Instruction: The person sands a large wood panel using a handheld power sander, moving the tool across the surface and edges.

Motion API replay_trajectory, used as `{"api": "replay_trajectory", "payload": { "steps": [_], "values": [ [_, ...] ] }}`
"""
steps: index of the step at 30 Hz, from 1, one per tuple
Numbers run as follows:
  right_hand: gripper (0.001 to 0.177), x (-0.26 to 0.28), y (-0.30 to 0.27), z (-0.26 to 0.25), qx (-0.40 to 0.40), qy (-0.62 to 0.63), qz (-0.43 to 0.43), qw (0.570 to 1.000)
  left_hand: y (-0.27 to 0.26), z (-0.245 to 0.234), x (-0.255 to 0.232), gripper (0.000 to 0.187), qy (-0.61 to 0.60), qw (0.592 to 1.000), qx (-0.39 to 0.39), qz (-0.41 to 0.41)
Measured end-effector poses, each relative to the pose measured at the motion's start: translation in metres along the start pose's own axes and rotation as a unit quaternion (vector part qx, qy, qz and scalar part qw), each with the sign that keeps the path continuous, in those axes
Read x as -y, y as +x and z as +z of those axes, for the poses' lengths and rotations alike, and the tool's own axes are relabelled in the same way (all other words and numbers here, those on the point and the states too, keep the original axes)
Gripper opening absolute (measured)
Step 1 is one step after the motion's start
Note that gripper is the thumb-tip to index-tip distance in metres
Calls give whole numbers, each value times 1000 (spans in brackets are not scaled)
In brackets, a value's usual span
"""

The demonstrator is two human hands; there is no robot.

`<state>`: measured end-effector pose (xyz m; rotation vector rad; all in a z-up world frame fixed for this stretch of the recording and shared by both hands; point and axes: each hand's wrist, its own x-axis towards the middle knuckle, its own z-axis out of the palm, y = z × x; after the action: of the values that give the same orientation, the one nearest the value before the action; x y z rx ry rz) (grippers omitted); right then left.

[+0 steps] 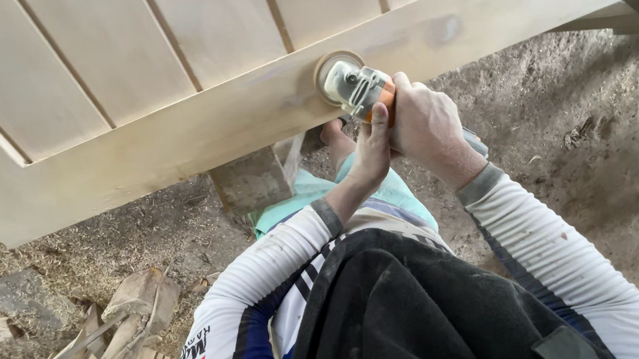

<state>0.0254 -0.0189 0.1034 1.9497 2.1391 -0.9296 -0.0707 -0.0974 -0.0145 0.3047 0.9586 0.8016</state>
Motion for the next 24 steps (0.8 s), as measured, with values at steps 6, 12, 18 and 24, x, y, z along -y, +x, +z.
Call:
{"api": "replay_trajectory", "payload": {
  "steps": [6,12,18,24],
  "values": [
    [42,-40,-1,-18,-4,4,11,1000,17,39,4,107,28,1000,0,-4],
    [47,-75,1,-34,-8,-2,19,1000,37,73,4,104,55,998,-3,-33],
    [50,-107,-1,-40,-23,-13,21,999,51,100,15,101,81,997,3,-11],
    [44,-142,-8,-44,-28,8,32,999,62,125,23,104,104,993,34,-49]
  ]
}}
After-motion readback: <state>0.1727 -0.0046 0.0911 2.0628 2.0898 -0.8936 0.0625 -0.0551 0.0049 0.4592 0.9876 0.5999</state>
